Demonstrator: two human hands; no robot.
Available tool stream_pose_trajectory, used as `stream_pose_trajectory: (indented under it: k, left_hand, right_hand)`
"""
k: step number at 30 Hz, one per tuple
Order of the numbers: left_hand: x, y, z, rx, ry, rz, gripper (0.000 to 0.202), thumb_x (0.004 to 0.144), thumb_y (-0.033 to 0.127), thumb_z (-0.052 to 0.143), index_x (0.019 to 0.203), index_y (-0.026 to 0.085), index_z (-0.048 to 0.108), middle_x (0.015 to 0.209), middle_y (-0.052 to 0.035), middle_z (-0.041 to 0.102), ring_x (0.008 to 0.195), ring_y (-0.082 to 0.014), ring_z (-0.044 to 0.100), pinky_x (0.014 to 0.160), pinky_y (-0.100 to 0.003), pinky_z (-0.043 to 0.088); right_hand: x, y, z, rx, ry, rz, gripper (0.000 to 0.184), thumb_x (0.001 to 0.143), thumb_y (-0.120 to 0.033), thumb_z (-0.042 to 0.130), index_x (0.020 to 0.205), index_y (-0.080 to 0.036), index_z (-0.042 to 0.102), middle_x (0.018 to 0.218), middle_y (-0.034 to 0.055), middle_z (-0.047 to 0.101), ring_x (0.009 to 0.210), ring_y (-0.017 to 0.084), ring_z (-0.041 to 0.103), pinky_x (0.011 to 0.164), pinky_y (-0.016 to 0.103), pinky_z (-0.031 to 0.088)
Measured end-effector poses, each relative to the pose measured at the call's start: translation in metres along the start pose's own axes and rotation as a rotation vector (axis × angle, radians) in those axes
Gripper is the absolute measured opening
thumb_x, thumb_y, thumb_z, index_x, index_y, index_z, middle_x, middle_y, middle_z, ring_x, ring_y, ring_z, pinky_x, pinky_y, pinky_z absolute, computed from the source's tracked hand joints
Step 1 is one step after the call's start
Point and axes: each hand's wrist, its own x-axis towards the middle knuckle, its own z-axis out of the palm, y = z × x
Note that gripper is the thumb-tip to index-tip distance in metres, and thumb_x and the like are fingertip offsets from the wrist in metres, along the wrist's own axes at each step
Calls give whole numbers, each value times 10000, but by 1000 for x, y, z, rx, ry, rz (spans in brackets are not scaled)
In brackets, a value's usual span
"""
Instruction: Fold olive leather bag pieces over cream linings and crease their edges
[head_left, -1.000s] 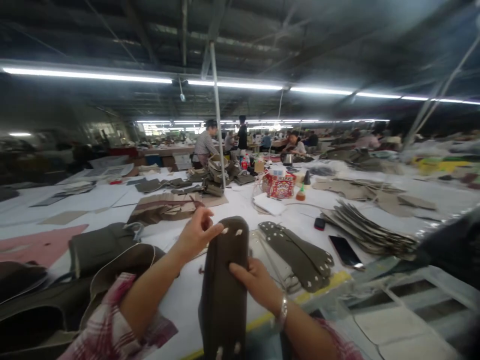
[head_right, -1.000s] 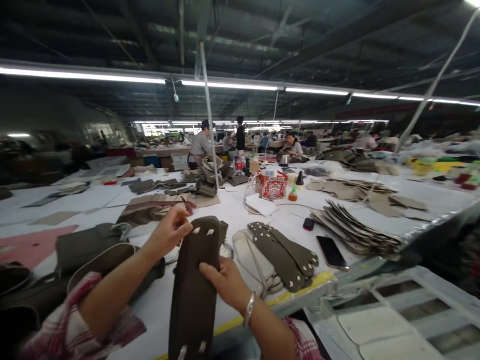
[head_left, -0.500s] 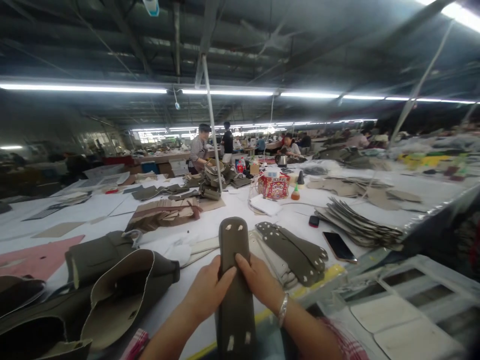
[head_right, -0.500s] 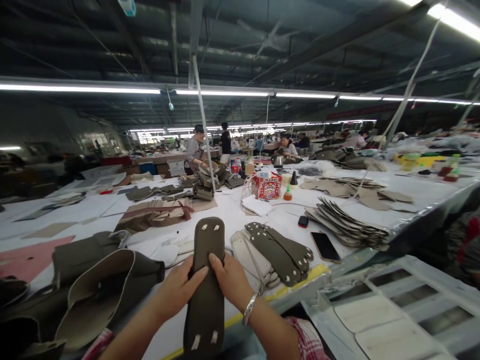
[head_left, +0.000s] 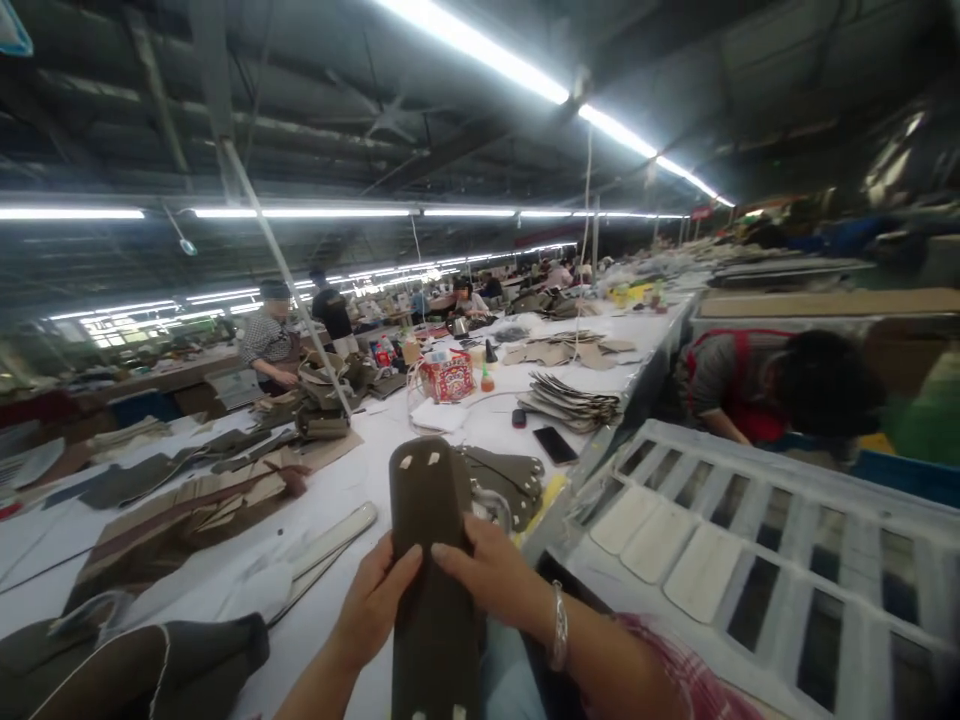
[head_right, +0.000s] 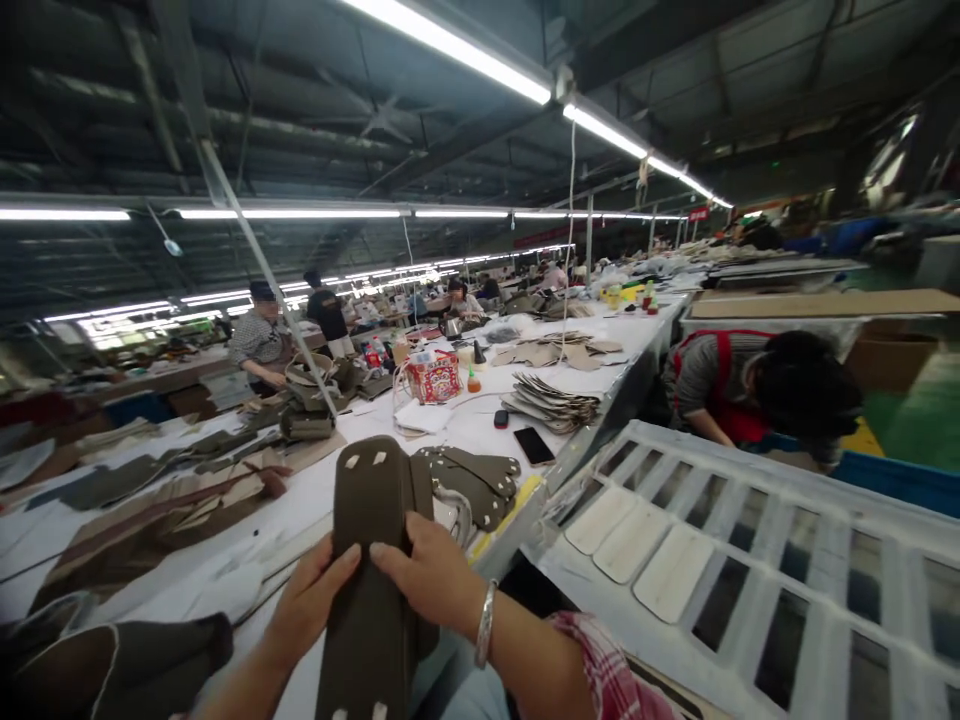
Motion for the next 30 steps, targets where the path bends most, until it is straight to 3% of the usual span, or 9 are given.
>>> stream_pose_trajectory:
  k: [5,9,15,18,24,30]
  left_hand:
    - [8,-2,30,-51,-141,47,447,833,396,543,1206,153,504,1086,-81,629,977,-224,580,844,-328,487]
    - [10,-4,51,-67,-234,86,445,842,381,534,1226,158,500,1124,-78,615,1026,-236,556,892,-349,465]
    - [6,11,87,121,-369,230,378,875,341,472,1213,176,513,1194,-65,572,1078,-224,516,968,-340,397]
    - [5,17,107,299,-330,332,342,864,315,481,1178,187,521,1141,-63,591,1047,-211,527,953,-325,393]
    - [10,2,123,474,11,263,349,859,452,453,1048,163,505,940,-86,622,865,-217,570,772,-327,439]
    - [13,1,114,501,-41,303,312,920,396,326,983,167,528,874,-82,626,811,-197,576,737,-303,424]
  right_hand:
    - [-22,-3,-17,122,140,33,236,844,-371,504,943,-184,609,876,15,629,798,152,568,691,246,452]
    - [-38,-10,-38,-38,250,136,418,859,-516,418,764,-149,595,707,29,596,644,144,534,555,240,406]
    - [-65,-14,-71,-192,480,34,394,925,-460,273,874,-178,544,847,40,580,774,154,518,757,277,401]
    - [-75,-3,-80,-185,524,96,392,912,-487,284,829,-188,524,820,37,571,774,164,519,730,274,399]
    - [-85,4,-77,-198,473,179,365,884,-513,345,762,-197,481,736,8,529,695,149,480,655,253,392]
    - [-79,9,-72,-180,408,280,425,824,-556,427,696,-163,525,659,11,515,643,146,454,575,247,372]
